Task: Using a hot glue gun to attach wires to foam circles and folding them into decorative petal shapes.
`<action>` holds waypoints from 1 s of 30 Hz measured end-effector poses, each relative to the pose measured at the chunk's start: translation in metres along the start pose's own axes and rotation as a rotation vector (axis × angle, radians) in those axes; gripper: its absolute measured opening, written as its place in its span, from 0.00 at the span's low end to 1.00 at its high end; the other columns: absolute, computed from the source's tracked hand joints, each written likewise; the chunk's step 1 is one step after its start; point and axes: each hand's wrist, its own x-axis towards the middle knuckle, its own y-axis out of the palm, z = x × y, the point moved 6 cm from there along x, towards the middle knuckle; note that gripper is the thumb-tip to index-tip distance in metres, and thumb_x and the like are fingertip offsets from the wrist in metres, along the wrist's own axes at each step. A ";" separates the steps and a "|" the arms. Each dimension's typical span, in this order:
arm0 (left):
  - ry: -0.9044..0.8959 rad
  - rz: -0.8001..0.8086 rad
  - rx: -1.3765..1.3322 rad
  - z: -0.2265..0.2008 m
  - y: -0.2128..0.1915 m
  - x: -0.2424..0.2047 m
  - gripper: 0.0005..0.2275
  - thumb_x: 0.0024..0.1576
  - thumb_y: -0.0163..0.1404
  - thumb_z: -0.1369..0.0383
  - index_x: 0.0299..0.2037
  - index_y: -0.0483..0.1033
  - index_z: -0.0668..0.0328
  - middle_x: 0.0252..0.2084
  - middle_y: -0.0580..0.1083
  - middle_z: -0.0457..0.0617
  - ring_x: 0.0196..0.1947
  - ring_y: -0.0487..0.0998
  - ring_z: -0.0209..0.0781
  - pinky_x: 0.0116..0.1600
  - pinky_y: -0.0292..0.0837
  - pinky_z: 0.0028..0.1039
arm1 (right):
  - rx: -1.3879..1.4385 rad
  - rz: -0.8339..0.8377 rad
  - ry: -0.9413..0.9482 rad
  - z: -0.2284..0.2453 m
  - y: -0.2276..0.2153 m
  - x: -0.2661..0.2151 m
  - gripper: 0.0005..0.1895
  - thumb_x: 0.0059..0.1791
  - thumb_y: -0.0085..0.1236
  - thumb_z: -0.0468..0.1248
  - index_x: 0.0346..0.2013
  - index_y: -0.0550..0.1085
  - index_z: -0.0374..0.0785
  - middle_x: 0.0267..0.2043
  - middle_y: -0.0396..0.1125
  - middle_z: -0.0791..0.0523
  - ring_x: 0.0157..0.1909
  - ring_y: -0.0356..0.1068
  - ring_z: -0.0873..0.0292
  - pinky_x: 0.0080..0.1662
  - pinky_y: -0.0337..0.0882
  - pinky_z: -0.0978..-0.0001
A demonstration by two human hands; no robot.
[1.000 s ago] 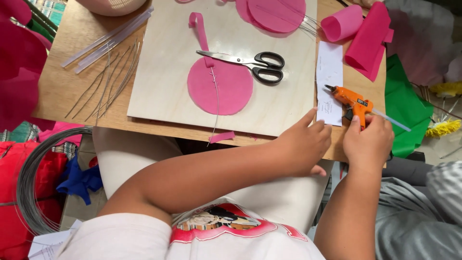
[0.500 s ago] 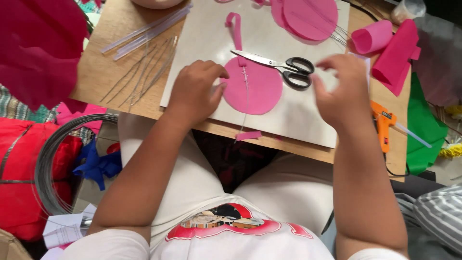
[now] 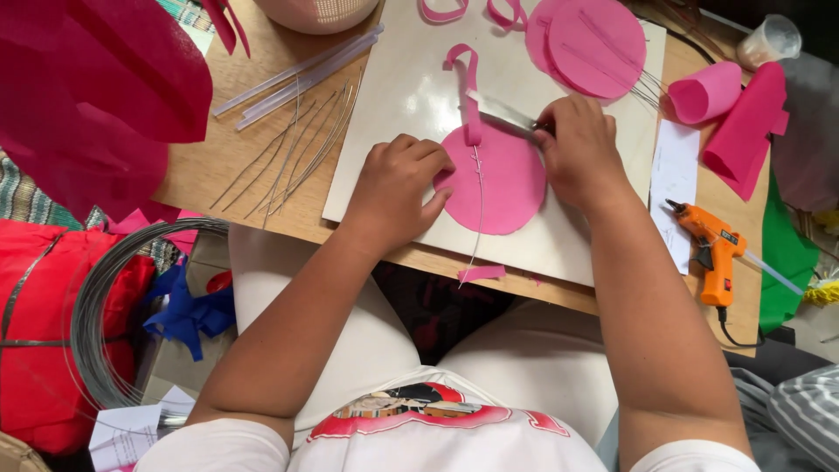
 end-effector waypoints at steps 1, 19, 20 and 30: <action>0.001 -0.001 -0.004 0.001 0.001 0.001 0.11 0.54 0.61 0.64 0.46 0.81 0.51 0.45 0.77 0.46 0.50 0.78 0.48 0.54 0.74 0.43 | -0.003 0.001 0.002 -0.010 0.003 0.001 0.08 0.57 0.55 0.37 0.46 0.71 0.35 0.43 0.63 0.50 0.53 0.62 0.43 0.55 0.60 0.50; -0.105 0.049 -0.067 0.001 -0.002 0.010 0.15 0.53 0.58 0.63 0.50 0.73 0.47 0.47 0.75 0.37 0.48 0.71 0.47 0.53 0.63 0.42 | 0.465 0.026 0.084 0.075 0.002 0.049 0.08 0.48 0.66 0.38 0.38 0.77 0.41 0.42 0.66 0.57 0.48 0.67 0.58 0.46 0.77 0.73; -0.128 0.110 -0.036 0.003 0.002 0.013 0.20 0.53 0.56 0.62 0.56 0.70 0.48 0.51 0.74 0.39 0.51 0.70 0.48 0.53 0.62 0.43 | 0.544 0.043 0.124 0.076 0.000 0.048 0.04 0.47 0.65 0.37 0.36 0.78 0.45 0.41 0.69 0.61 0.45 0.67 0.62 0.47 0.73 0.72; -0.012 0.297 0.123 0.002 0.015 0.042 0.20 0.48 0.53 0.56 0.48 0.75 0.54 0.44 0.73 0.48 0.48 0.72 0.52 0.52 0.63 0.45 | 0.690 -0.141 -0.055 0.081 -0.037 -0.010 0.05 0.50 0.66 0.28 0.35 0.76 0.38 0.38 0.73 0.56 0.44 0.72 0.60 0.50 0.72 0.70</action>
